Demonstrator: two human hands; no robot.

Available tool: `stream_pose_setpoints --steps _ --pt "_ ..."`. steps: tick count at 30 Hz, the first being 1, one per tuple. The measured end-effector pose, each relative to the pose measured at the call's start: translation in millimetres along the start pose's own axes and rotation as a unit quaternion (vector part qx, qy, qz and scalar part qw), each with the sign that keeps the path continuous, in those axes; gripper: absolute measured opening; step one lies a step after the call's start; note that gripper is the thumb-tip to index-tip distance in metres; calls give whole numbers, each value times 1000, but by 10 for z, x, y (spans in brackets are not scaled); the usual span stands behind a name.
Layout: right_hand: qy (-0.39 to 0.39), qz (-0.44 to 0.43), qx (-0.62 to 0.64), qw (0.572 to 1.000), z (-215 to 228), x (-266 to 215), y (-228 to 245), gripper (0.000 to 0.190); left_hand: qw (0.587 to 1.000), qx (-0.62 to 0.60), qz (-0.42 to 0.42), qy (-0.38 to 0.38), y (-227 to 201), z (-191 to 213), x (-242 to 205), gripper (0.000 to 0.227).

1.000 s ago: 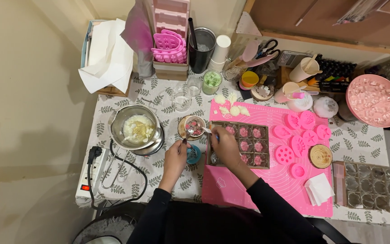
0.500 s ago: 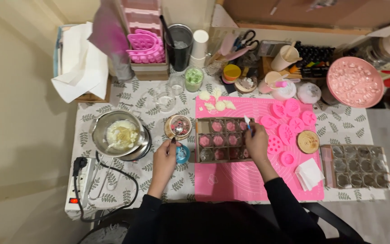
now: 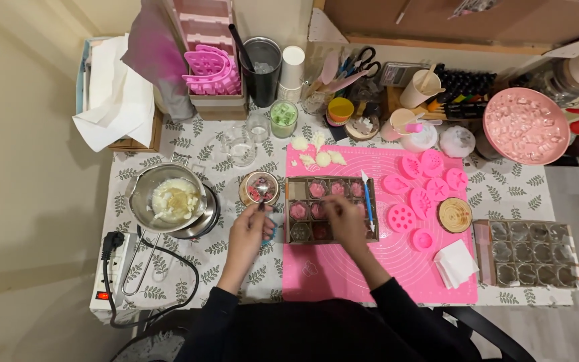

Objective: The person scoops small red wax pieces from a small bowl with a spoon and places them into a mold cavity on the work table, repeating the scooping and placing while a pot of melted wax sits on a hot plate beside them.

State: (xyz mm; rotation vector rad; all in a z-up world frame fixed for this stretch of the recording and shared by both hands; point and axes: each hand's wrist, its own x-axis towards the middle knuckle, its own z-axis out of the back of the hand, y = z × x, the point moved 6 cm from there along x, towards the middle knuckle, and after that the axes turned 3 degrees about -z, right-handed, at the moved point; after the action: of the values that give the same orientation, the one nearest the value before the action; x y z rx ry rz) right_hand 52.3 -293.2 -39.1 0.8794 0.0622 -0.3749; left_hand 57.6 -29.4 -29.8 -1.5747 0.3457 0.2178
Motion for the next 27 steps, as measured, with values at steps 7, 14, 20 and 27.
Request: stream_pose_setpoints --steps 7,14,20,27 --pt "174 -58 350 918 -444 -318 542 28 995 76 -27 56 -316 -415 -101 20" --pt "106 -101 309 940 -268 -239 215 20 940 286 -90 161 -431 -590 -130 24" --pt "-30 -122 250 960 233 38 -37 16 915 344 -144 152 -365 -586 3 33" --pt "-41 60 -67 995 85 433 116 33 960 267 -39 76 -695 -434 -84 43"
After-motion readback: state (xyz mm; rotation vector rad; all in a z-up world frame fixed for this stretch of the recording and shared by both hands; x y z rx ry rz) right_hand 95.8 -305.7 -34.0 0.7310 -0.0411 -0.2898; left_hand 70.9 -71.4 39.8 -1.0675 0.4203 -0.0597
